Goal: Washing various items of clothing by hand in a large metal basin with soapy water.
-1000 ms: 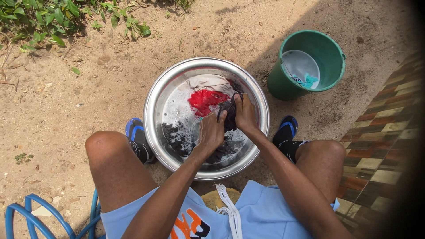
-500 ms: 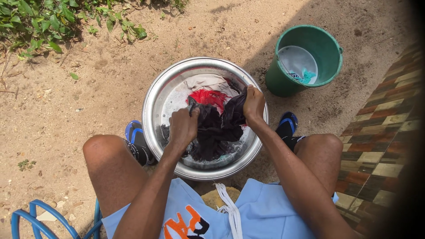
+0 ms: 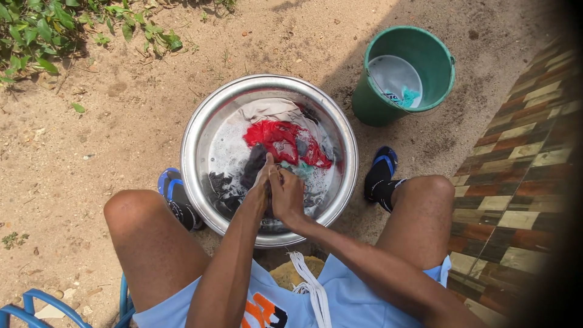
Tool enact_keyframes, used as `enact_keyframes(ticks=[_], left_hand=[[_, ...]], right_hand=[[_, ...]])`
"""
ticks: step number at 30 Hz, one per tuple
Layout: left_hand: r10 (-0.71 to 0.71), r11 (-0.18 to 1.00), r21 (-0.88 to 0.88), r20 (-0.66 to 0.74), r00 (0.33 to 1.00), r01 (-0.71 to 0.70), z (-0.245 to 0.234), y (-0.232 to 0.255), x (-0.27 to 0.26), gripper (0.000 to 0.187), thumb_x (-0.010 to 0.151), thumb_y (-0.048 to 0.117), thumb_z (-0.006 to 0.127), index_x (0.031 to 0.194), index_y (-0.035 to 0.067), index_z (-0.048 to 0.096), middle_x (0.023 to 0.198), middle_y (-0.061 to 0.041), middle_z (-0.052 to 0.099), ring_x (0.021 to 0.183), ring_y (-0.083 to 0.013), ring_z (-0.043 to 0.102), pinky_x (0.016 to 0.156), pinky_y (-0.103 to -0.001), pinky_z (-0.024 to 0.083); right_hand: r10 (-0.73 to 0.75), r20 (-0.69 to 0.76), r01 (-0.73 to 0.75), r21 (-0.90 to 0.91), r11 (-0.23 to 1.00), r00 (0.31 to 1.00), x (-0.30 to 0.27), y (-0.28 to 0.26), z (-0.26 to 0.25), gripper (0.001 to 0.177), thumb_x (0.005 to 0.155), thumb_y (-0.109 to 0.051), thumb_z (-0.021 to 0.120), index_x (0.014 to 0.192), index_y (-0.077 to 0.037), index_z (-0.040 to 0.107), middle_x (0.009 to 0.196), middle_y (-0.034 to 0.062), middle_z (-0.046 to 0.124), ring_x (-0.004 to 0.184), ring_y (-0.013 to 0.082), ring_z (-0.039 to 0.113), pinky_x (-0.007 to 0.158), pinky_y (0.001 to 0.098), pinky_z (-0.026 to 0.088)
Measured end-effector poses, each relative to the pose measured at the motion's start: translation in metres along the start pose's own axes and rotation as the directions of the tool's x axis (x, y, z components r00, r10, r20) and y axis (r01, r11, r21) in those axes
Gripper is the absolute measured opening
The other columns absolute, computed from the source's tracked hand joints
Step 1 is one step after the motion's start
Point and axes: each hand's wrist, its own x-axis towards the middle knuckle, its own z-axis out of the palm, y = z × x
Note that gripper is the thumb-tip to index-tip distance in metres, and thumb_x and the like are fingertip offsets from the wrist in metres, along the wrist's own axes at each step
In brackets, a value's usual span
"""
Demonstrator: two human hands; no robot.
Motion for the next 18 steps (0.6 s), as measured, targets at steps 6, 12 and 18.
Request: enact_keyframes(ticks=[6,12,18], left_hand=[[0.249,0.894,0.442,-0.621,0.744,0.070,0.032,-0.015,-0.035,0.060,0.096,0.059,0.063,0.082,0.001,0.073,0.079,-0.011,0.068,0.066,-0.0236,0.061,0.061,-0.048,0.049],[0.344,0.875,0.479,-0.709,0.616,0.063,0.065,-0.009,-0.057,0.052,0.093,0.049,0.068,0.086,-0.003,0.073,0.079,-0.011,0.070,0.067,-0.0218,0.063,0.061,-0.045,0.051],[0.333,0.918,0.367,-0.516,0.789,-0.148,0.105,-0.015,-0.075,0.047,0.097,0.043,0.069,0.107,-0.002,0.070,0.092,-0.009,0.066,0.083,-0.0227,0.060,0.077,-0.044,0.051]], right_hand=[[-0.272,0.204,0.328,-0.326,0.887,0.940,0.020,0.073,0.006,0.047,0.106,-0.026,0.046,0.073,0.005,0.057,0.065,0.0297,0.054,0.059,0.0440,0.061,0.058,0.0533,0.044],[-0.229,0.146,0.262,-0.275,0.925,0.962,0.009,0.064,0.009,0.050,0.108,-0.028,0.042,0.077,0.005,0.064,0.073,0.0320,0.061,0.068,0.0497,0.063,0.068,0.0573,0.047],[0.398,0.376,-0.462,0.095,0.882,0.837,0.098,0.088,-0.002,0.039,0.104,-0.035,0.057,0.091,0.000,0.067,0.081,0.0206,0.070,0.068,0.0365,0.066,0.065,0.0498,0.053]])
